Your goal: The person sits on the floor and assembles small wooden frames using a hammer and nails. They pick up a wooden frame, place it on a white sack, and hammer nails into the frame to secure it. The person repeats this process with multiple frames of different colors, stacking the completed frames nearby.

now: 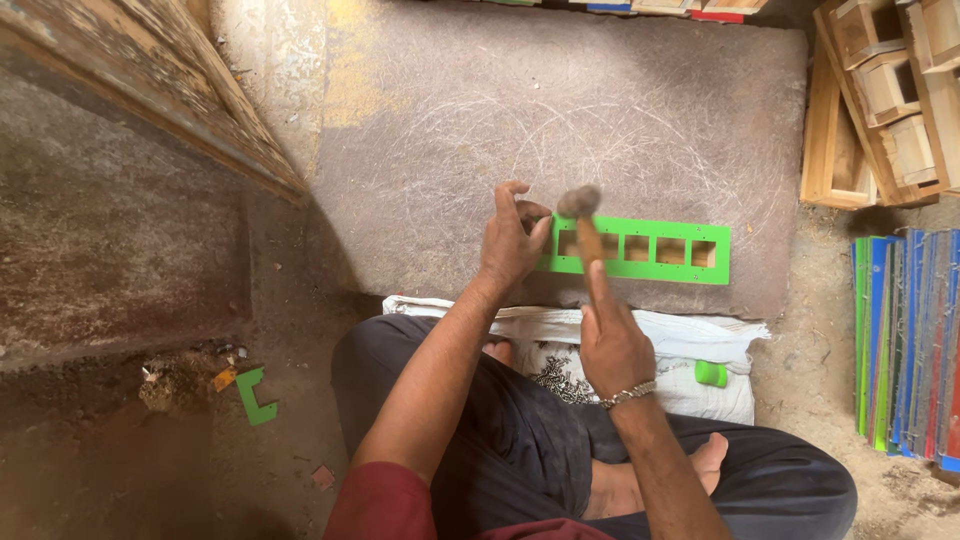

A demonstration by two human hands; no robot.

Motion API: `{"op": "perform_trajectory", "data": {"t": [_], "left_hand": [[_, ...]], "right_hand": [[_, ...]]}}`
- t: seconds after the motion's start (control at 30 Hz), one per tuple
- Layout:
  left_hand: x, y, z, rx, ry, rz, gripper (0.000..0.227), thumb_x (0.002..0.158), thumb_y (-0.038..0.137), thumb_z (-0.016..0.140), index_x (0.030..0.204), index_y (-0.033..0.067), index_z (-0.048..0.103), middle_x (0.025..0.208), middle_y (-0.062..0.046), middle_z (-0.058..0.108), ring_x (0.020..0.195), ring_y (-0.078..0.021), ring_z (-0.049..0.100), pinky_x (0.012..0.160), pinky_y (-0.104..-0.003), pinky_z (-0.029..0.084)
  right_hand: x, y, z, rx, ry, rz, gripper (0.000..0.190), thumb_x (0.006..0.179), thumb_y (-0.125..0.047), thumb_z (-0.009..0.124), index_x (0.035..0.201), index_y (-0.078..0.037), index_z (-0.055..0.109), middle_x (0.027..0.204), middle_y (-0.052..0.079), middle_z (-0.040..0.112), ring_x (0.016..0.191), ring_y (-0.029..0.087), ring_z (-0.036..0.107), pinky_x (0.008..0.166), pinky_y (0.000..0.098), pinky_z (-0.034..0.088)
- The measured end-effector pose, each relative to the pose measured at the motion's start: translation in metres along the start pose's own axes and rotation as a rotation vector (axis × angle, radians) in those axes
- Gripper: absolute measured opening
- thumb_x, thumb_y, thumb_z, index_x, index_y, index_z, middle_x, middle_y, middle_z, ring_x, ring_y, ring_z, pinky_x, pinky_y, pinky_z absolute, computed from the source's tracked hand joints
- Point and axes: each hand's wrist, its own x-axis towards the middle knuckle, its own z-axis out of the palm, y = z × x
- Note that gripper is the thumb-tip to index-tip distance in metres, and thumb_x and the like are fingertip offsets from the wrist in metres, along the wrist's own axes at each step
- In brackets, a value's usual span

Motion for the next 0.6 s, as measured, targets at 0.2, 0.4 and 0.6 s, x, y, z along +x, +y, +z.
{"op": "perform_trajectory", "data": {"t": [0.2, 0.4, 0.6], "left_hand": [[-0.001, 0.003, 0.000, -0.059, 0.024, -0.023, 0.054, 0.091, 0.004, 0.072, 0.130, 0.0054, 0.034, 0.096, -0.012, 0.077, 0.082, -0.0249, 0.077, 0.073, -0.035, 0.062], [-0.001, 0.002, 0.000, -0.016, 0.012, -0.034, 0.055, 0.091, 0.004, 0.072, 0.129, 0.0050, 0.033, 0.097, -0.011, 0.078, 0.084, -0.0242, 0.077, 0.075, -0.034, 0.062], [0.002, 0.004, -0.001, -0.022, 0.025, -0.025, 0.054, 0.090, 0.005, 0.072, 0.129, 0.0054, 0.034, 0.093, -0.011, 0.077, 0.082, -0.0239, 0.078, 0.074, -0.035, 0.062]], "right_hand": [[-0.002, 0.002, -0.005, 0.101, 0.067, -0.075, 0.072, 0.094, -0.015, 0.065, 0.159, -0.026, 0.036, 0.118, 0.020, 0.070, 0.101, 0.041, 0.070, 0.079, 0.0515, 0.057], [-0.009, -0.001, -0.011, 0.030, 0.075, 0.006, 0.069, 0.098, -0.019, 0.064, 0.160, -0.029, 0.036, 0.111, 0.018, 0.072, 0.095, 0.039, 0.071, 0.078, 0.0507, 0.057], [0.001, -0.002, -0.004, 0.030, 0.044, -0.044, 0.071, 0.095, -0.019, 0.063, 0.160, -0.028, 0.036, 0.116, 0.020, 0.071, 0.094, 0.041, 0.070, 0.075, 0.0523, 0.057]]}}
